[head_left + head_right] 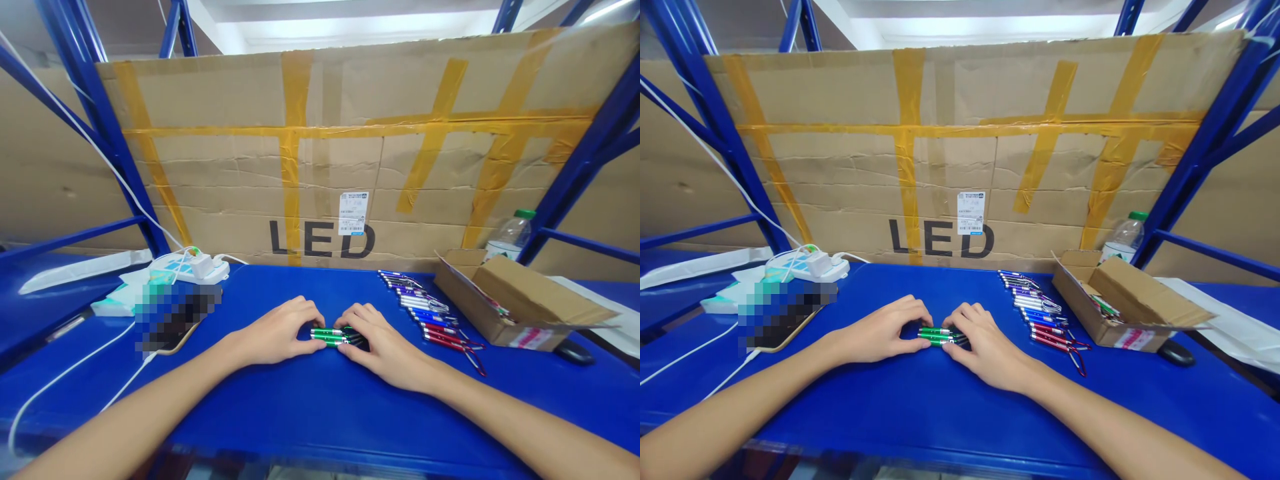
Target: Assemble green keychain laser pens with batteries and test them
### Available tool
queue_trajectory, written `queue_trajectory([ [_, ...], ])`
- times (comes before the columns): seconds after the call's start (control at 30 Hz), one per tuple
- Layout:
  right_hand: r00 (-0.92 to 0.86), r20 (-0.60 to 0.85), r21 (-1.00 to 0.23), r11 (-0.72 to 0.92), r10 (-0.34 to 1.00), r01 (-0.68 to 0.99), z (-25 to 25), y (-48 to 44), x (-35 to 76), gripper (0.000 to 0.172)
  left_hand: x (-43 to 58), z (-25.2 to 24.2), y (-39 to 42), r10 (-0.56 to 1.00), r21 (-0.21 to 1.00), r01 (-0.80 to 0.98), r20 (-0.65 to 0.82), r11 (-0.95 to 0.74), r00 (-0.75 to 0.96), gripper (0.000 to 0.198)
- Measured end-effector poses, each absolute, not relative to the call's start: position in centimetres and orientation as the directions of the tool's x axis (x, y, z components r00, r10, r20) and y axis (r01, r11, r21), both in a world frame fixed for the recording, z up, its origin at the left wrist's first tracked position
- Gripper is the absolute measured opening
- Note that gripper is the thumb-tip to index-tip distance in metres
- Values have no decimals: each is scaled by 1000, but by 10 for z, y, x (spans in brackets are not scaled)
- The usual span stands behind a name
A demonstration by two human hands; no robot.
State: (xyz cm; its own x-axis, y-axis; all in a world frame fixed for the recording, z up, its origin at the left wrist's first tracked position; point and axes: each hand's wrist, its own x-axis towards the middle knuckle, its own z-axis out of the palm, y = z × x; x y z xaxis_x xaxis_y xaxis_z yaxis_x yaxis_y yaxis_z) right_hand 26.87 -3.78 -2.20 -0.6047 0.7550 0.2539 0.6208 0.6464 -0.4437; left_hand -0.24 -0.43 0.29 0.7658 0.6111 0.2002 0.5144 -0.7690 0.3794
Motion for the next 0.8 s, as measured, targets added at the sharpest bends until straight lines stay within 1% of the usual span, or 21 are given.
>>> queue_trajectory([
  [0.37, -584, 227, -453, 615, 780, 645, -21, -37, 267, 19, -1, 4, -5, 621, 375, 529, 184, -761, 762, 21],
  [0.67, -563, 232, -496, 594, 794, 634, -19, -41, 267, 16, -2, -2, -6, 598, 392, 491, 220, -778, 771, 18],
  [0.8, -553, 220, -526, 575, 804, 626, -19, -41, 266, 15, -3, -2, -5, 597, 418, 478, 220, -772, 772, 18],
])
